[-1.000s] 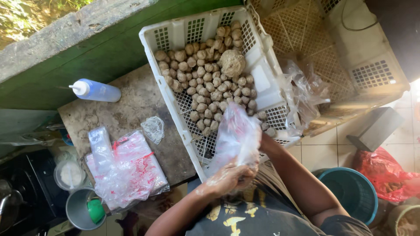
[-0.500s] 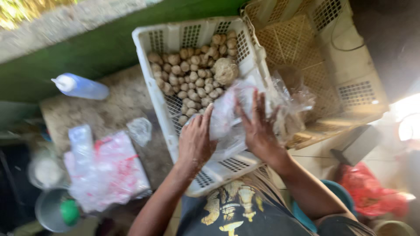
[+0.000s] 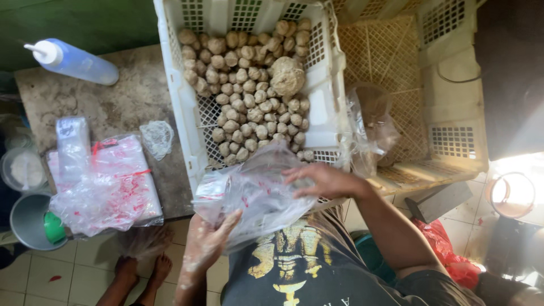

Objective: The person holds open a clear plastic bag and picks round meatballs one at a time from a white plastic crate, filling the bag. They then gather and tie the bag closed and set it on the work table.

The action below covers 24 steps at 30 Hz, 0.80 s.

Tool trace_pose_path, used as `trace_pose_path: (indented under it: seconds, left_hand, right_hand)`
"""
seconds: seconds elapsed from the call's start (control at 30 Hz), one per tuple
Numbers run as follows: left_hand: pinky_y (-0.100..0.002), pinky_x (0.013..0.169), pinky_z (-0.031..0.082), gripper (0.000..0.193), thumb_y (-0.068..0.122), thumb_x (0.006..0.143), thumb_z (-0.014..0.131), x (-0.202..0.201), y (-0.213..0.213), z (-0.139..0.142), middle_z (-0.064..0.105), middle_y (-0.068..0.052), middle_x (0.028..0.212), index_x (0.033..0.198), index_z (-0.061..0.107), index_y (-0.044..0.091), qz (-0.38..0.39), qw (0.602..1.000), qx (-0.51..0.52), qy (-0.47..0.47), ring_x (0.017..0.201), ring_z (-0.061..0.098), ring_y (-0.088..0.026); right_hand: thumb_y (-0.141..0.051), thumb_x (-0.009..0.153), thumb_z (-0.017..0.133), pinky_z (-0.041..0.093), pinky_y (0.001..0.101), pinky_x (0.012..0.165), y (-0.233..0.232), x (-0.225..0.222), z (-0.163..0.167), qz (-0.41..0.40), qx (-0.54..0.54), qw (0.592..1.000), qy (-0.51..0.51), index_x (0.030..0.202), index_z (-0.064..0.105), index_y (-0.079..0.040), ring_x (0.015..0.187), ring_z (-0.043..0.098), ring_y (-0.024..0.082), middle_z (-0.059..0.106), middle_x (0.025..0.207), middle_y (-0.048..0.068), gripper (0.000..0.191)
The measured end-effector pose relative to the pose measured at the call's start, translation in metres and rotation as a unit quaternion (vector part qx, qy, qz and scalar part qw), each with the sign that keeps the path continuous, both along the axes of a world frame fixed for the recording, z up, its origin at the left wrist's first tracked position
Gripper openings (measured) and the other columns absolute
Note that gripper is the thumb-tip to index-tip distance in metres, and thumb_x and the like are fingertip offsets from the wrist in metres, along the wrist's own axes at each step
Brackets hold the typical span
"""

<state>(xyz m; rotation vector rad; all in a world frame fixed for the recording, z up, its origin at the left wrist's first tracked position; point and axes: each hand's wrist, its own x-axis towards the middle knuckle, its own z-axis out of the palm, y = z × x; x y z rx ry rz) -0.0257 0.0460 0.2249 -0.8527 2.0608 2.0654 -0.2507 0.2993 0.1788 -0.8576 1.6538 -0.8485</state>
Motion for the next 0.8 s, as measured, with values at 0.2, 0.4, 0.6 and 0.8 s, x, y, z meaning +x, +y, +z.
trace_pose_path:
  seconds: [0.2,0.4,0.6,0.8]
  left_hand:
    - [-0.037,0.047,0.043,0.031,0.024,0.093,0.070,-0.025,0.005,0.023,0.054,-0.017,0.053,0.079,0.071,-0.004,-0.064,0.981,-0.182,-0.005,0.046,0.045,-0.016]
    - [-0.037,0.052,0.045,0.037,0.028,0.100,0.063,-0.032,0.007,0.027,0.052,-0.016,0.056,0.082,0.068,-0.004,-0.055,0.986,-0.153,-0.020,0.053,0.042,-0.016]
    - [-0.033,0.055,0.044,0.042,0.032,0.102,0.056,-0.044,0.013,0.031,0.044,-0.014,0.062,0.136,0.066,0.008,-0.046,0.991,-0.124,-0.011,0.063,0.038,-0.009]
    - [-0.030,0.056,0.034,0.041,0.031,0.107,0.057,-0.046,0.020,0.021,0.046,0.003,0.075,0.136,0.069,0.006,-0.055,0.993,-0.085,-0.067,0.067,0.037,-0.008]
  right_hand:
    - [-0.033,0.106,0.065,0.061,0.0354,0.080,-0.032,-0.064,-0.074,-0.512,-0.070,0.853,0.079,0.117,0.074,-0.007,0.088,0.074,0.023,0.075,0.100,0.017,0.029]
    - [-0.020,0.084,0.076,0.059,0.0483,0.073,-0.065,-0.060,-0.101,-0.189,0.175,0.858,0.445,0.127,0.062,-0.003,0.088,0.072,0.040,0.065,0.116,0.024,0.049]
    - [-0.024,0.087,0.077,0.061,0.0468,0.077,-0.053,-0.053,-0.078,-0.235,0.099,0.883,0.394,0.122,0.061,-0.001,0.084,0.073,0.035,0.068,0.110,0.021,0.045]
    - [-0.042,0.109,0.056,0.060,0.0395,0.073,-0.054,-0.005,-0.036,-0.344,-0.261,0.822,-0.370,0.124,0.062,0.002,0.083,0.071,0.021,0.073,0.104,0.015,0.047]
